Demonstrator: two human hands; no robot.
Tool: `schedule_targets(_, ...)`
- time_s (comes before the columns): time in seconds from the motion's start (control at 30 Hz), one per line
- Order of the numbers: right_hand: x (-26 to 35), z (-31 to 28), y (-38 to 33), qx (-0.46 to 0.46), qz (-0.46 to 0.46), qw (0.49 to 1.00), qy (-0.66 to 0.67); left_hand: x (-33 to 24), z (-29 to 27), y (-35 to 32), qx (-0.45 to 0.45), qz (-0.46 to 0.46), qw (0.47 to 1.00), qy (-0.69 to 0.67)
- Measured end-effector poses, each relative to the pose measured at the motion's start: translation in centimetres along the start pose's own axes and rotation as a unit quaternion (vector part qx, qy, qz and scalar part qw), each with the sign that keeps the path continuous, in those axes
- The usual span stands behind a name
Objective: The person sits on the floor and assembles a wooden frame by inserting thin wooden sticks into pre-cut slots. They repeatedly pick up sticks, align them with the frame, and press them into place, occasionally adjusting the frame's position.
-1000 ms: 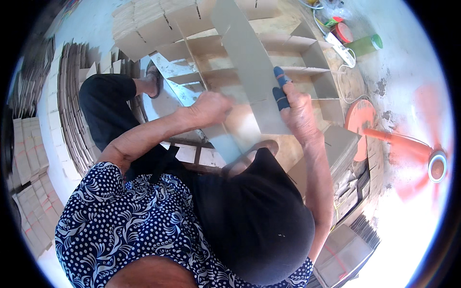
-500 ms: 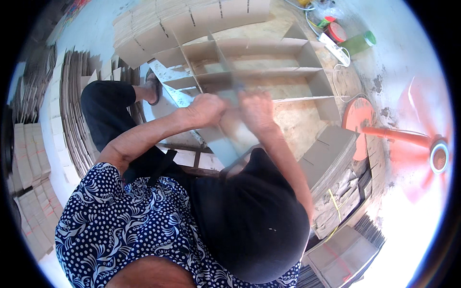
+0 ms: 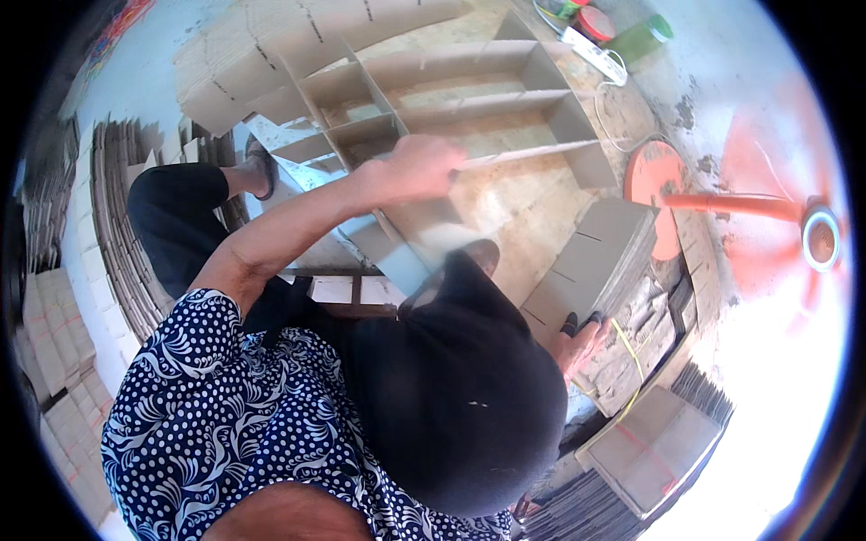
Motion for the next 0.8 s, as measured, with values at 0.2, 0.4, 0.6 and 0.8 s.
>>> schedule_targets(0.2, -5.6, -5.2, 2.9, -0.111, 0.169, 0.949, 0.24, 3.2, 0.1, -4.0, 0.011, -0.029, 0.999, 0.029)
schedule_targets(0.4, 6.9, -5.5, 15.2, -0.064, 0.099, 0.871, 0.477, 4.1, 0.5, -6.6, 0.028, -0.064, 0.995, 0.064)
schedule_targets(0.6, 13.1, 1.5, 24.4, 0.084, -0.083, 0.901, 0.417, 3.7, 0.3, -8.5, -0.004, -0.053, 0.998, 0.039)
schedule_targets(0.8, 19.1, -5.0, 23.4, 0.075, -0.139, 0.851, 0.501, 4.5, 0.4, -9.3, -0.024, -0.051, 0.998, 0.027)
Point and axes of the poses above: each hand's wrist, its own y-axis towards the middle knuckle, its own z-axis out of the palm, x = y × z, the point moved 8 cm from there along y, towards the middle knuckle, and after that the axes turned 9 degrees about -z, right-handed, at the moved point
